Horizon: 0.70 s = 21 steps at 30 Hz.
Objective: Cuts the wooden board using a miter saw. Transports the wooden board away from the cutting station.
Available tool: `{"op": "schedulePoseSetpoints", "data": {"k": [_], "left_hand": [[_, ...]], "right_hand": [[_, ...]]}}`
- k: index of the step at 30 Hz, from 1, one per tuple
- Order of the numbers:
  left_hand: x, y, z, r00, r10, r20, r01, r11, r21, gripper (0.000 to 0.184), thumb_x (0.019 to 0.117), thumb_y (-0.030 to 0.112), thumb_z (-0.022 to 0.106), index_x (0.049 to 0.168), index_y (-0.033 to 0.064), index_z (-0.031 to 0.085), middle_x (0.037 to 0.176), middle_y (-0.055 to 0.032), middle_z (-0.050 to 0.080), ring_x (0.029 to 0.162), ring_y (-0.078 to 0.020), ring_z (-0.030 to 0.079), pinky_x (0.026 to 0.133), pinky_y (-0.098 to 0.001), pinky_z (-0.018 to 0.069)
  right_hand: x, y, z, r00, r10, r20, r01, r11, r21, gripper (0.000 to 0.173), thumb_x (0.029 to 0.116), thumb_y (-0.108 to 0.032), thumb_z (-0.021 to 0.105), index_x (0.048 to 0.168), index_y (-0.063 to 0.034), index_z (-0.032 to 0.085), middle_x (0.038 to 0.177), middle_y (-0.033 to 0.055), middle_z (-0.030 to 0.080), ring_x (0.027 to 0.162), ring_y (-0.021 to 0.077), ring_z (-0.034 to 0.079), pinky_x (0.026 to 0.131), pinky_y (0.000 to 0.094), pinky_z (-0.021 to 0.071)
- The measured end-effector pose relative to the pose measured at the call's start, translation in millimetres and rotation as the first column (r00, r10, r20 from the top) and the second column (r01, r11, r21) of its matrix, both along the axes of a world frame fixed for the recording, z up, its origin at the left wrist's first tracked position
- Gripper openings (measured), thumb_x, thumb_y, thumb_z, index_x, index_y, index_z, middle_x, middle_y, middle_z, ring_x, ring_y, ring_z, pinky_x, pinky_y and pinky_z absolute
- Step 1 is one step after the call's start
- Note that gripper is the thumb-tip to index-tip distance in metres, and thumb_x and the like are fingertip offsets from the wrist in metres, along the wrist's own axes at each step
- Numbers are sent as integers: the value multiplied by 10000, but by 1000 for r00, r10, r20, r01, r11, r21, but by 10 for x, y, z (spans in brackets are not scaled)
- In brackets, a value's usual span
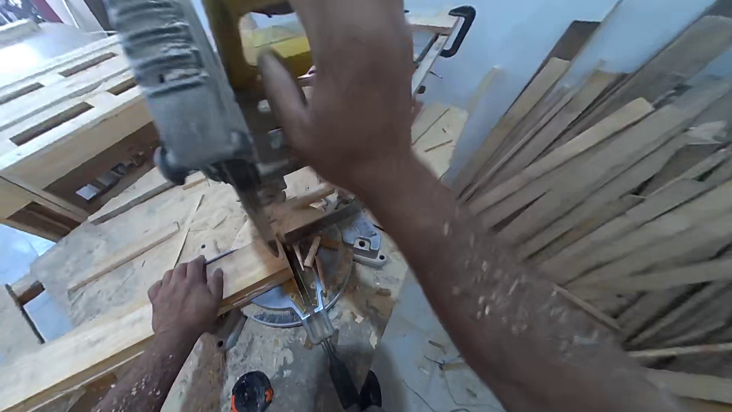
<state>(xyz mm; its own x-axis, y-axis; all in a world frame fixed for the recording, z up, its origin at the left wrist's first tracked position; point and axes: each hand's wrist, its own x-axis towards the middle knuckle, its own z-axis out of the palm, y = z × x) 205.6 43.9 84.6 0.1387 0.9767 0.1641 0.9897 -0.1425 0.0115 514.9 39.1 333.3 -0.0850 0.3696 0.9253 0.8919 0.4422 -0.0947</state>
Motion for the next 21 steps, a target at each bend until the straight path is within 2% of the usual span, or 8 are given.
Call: {"op": "schedulePoseSetpoints", "data": {"k": [3,5,7,9,12,14,16,21], "left_hand": [[8,-2,17,1000,-8,7,8,1000,5,681,999,572,253,1337,111,625,1237,-191,665,1184,-423,611,930,-655,460],[27,-15,8,1000,-16,-3,17,999,30,747,985,600,208,1278,71,648,1190,-222,674,1148,-447,626,897,-670,467],[35,-29,-1,999,-29,-38,31,998,57,790,977,620,160,1139,36,667,1101,-242,681,1092,-462,643,841,-671,479],[48,-27,3,997,-25,-74,31,996,80,829,982,639,131,1086,37,691,1075,-247,699,1079,-464,656,836,-670,483],[42,-38,-32,996,-37,-84,47,992,115,801,1008,608,174,1091,22,712,1101,-269,709,1103,-483,658,912,-694,469],[40,-55,-44,995,-48,-91,58,992,112,784,1017,588,185,1069,14,717,1080,-270,715,1098,-493,659,923,-702,467],[42,-64,-45,994,-51,-93,61,993,104,784,1028,576,184,1067,3,719,1076,-281,713,1097,-504,658,918,-706,469],[33,-69,-66,992,-51,-115,64,992,110,790,1024,574,171,1061,9,721,1070,-275,715,1099,-501,656,912,-704,468]], "right_hand": [[108,-305,-1091,980,-30,-199,-50,922,-384,274,981,-219,618,1219,-127,717,1327,98,644,1250,255,590,1019,447,515],[101,-330,-1836,954,-217,-208,-34,610,-792,402,984,-398,642,1235,-86,675,1268,161,627,1191,350,601,951,548,533],[-42,-229,-2297,926,-332,-182,-75,310,-948,600,911,-550,683,1261,-63,645,1264,221,598,1165,420,600,898,614,540],[-256,-120,-2512,936,-336,-104,-36,201,-979,668,887,-603,660,1332,-106,616,1365,223,555,1269,417,543,967,618,501],[-433,-66,-2669,960,-279,-20,43,218,-975,507,951,-346,622,1379,-77,578,1501,268,455,1404,449,419,1062,645,402],[-425,-108,-2739,969,-248,-6,64,275,-959,385,949,-181,610,1328,-116,620,1420,200,547,1344,389,496,1030,596,440],[-346,-187,-2759,980,-196,-36,25,300,-954,342,959,-153,598,1296,-181,648,1254,119,638,1198,325,592,944,532,499],[-220,-265,-2865,997,-62,-37,-10,382,-924,338,971,-144,614,1301,-210,642,1060,174,660,1002,389,652,770,523,571]]}}
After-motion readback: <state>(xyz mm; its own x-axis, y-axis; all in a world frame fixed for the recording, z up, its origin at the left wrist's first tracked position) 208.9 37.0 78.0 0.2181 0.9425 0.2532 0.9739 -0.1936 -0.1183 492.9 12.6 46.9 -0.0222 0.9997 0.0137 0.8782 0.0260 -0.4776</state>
